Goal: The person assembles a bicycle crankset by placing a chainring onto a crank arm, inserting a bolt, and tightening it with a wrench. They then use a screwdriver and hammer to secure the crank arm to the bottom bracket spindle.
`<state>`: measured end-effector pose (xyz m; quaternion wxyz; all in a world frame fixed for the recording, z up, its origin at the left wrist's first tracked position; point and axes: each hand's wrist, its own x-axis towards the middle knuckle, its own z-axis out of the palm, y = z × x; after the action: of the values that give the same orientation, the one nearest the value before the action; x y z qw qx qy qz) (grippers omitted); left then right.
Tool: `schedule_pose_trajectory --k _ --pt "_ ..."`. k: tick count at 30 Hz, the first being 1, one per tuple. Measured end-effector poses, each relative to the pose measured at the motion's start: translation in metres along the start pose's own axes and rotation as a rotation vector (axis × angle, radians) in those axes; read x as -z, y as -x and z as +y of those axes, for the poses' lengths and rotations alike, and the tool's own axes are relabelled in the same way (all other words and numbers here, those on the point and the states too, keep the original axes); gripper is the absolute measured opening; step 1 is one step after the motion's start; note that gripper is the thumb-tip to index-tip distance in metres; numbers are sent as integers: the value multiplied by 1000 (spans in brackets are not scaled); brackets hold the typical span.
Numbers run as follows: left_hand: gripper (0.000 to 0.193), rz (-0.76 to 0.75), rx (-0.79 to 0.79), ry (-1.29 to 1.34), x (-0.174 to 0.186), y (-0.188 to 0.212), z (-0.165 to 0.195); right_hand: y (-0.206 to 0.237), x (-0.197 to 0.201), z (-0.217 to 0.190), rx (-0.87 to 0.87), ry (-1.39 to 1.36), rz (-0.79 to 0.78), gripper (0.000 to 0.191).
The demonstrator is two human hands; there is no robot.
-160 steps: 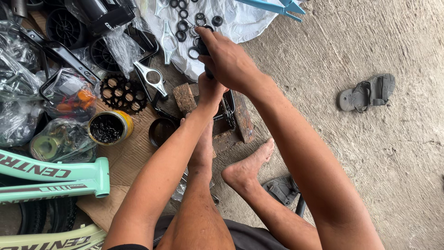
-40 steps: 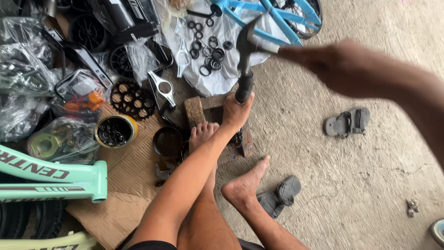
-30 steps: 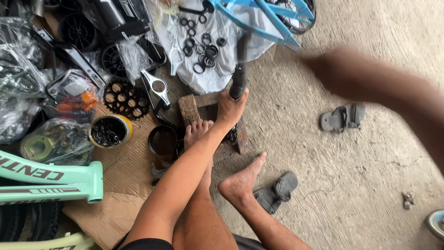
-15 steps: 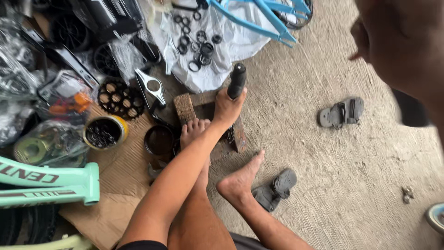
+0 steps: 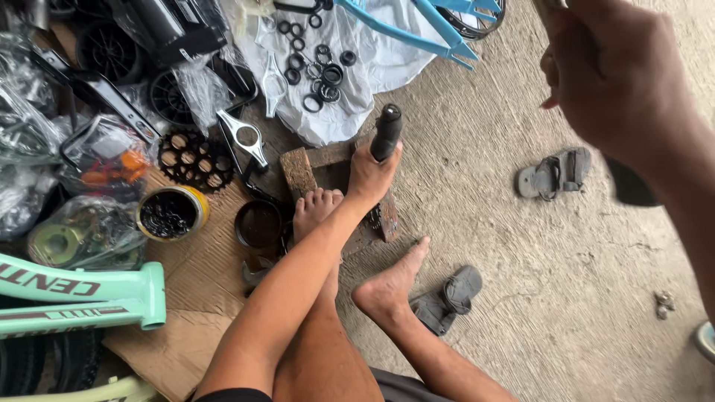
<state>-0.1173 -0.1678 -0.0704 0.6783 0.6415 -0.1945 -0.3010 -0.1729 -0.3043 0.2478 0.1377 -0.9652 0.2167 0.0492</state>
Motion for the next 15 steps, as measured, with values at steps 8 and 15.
schedule_pose_trajectory --k 8,15 --pt "35 65 -51 -74 4 13 -16 19 -29 -22 62 -24 -326 48" --pt "39 52 0 29 10 5 -25 42 6 1 -90 30 -33 55"
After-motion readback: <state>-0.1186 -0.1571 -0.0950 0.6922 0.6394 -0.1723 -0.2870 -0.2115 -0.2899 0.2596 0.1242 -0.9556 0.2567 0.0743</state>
